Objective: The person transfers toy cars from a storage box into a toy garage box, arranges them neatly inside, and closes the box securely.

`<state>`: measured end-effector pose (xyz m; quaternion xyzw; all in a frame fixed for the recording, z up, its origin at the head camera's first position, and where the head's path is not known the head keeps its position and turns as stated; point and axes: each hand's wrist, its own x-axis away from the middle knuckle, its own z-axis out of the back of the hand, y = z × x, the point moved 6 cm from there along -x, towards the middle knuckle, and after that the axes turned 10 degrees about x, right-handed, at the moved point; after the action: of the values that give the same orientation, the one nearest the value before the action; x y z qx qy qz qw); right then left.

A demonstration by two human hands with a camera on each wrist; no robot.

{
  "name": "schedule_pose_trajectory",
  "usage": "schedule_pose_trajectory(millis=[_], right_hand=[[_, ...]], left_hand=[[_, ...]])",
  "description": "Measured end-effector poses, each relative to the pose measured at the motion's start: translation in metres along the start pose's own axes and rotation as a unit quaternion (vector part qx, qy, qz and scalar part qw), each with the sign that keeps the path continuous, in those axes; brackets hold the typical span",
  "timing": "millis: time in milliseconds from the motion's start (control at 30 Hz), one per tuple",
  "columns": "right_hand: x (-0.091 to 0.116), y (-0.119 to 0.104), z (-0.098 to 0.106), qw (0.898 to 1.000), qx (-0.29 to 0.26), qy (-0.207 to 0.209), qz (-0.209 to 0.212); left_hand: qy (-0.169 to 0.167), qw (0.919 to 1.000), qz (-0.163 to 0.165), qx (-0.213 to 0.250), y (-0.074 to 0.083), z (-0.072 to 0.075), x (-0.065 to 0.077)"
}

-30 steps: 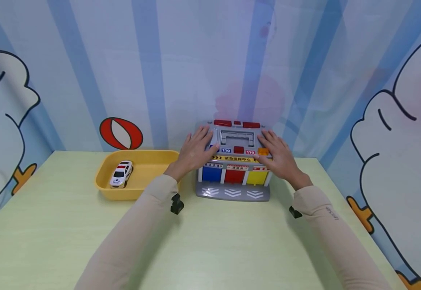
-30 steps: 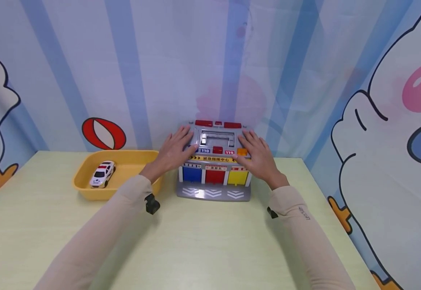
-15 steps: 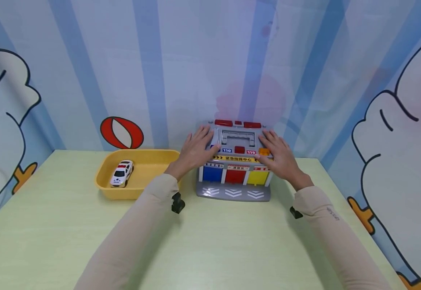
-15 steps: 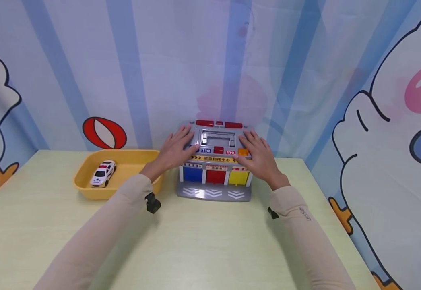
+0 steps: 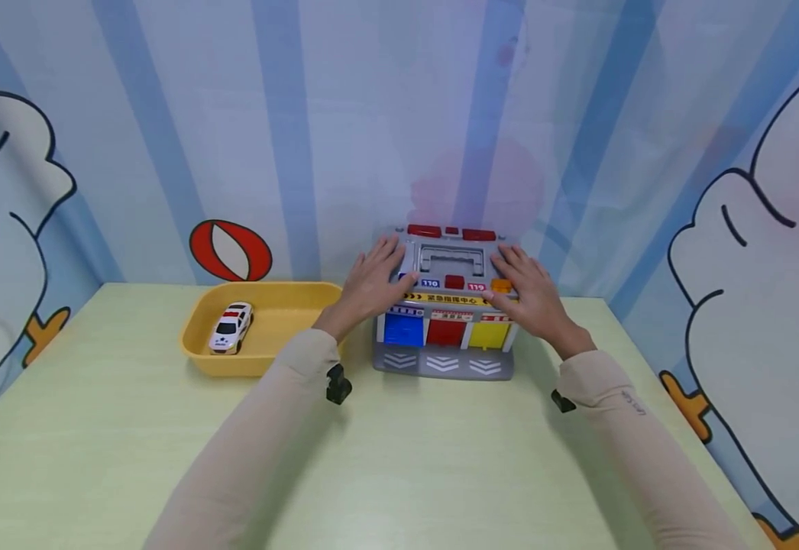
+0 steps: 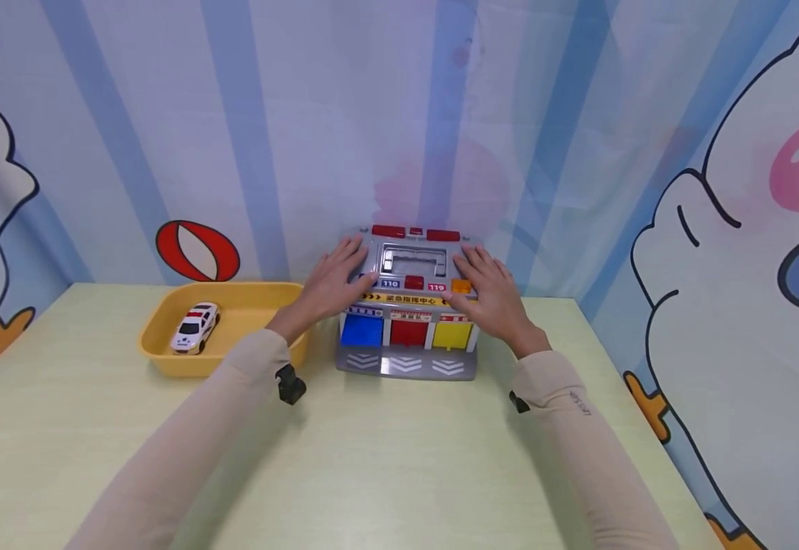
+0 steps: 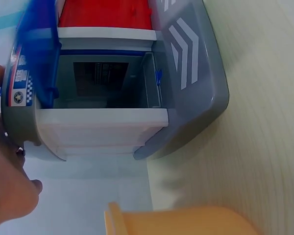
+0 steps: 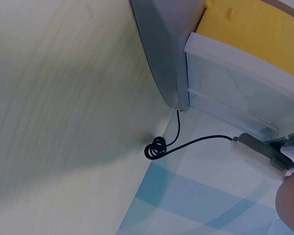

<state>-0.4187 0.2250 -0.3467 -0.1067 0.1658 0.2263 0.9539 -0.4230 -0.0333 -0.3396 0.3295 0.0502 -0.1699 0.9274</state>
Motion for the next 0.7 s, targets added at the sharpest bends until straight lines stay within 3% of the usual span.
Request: schedule_pose_trajectory(millis=[700], right_hand=[[-0.003, -0.0003, -0.0032, 1.0, -0.008, -0.005, 0.0]], left_hand=[[-0.003, 0.9999, -0.002, -0.015, -0.0022, 0.0035, 0.0009]])
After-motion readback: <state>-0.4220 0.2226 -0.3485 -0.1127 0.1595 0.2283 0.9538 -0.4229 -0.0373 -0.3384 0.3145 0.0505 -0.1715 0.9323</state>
